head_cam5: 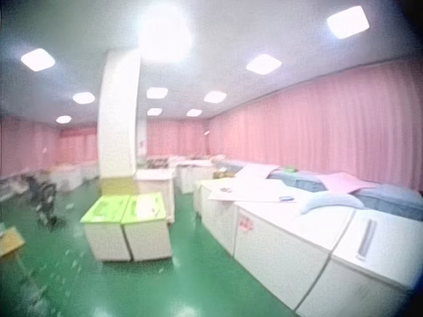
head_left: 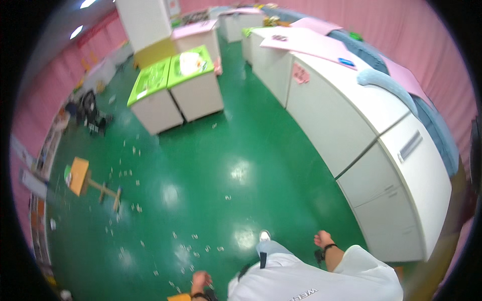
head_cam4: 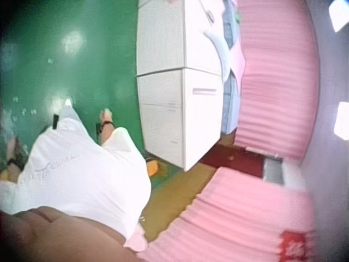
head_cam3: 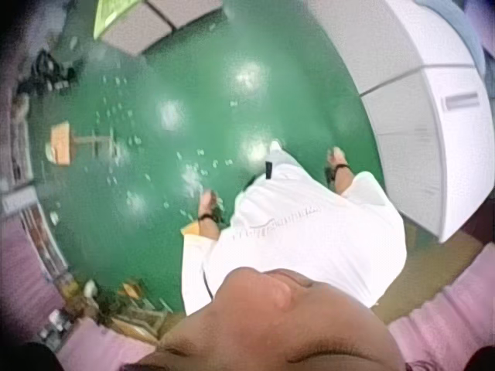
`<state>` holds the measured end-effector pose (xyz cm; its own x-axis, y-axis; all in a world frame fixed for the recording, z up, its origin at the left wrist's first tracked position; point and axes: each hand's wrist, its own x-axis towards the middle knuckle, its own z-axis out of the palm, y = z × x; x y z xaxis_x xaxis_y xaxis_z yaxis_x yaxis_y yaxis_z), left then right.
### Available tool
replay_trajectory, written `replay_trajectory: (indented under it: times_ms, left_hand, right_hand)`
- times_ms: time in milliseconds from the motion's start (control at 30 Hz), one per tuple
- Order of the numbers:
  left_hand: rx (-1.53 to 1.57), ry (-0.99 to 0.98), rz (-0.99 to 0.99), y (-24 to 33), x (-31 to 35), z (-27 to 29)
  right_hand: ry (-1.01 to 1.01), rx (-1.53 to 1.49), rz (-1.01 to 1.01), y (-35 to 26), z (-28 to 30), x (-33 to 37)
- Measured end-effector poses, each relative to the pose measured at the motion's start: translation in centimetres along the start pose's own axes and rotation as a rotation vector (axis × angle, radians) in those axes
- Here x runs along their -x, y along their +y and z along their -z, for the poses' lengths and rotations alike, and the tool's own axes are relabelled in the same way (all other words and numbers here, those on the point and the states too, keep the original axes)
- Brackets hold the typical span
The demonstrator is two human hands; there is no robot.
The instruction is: The person inserts four metal legs into the base of a pink plastic child's seat, then places the assembled chair on the floor near other furniture.
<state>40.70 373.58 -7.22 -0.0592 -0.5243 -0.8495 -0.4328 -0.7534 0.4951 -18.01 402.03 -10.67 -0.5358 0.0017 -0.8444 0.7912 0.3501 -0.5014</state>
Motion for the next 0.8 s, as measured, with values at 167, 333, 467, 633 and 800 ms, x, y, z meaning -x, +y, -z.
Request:
replay_trajectory:
  times_ms: [167, 333, 467, 633, 800]
  left_hand:
    - [0.100, 0.105, 0.030, 4.6, 0.3, -3.1]
    - [0.159, 0.274, 0.234, -2.6, 4.1, -3.0]
    - [0.352, 0.401, 0.405, -9.4, 9.2, -6.4]
    - [0.756, 0.607, 0.528, -17.5, 17.3, -15.2]
    - [1.043, 0.856, 0.573, -22.3, 22.1, -26.1]
  right_hand:
    - [-0.245, 0.185, 0.122, -12.5, -13.4, -0.5]
    - [-0.430, 0.432, 0.163, -15.9, -22.2, 0.4]
    - [-0.475, 0.690, 0.051, -14.3, -25.0, -1.2]
    - [-0.503, 1.194, 0.010, -12.2, -30.4, -2.7]
    - [-0.690, 1.350, 0.140, -10.3, -40.5, -1.9]
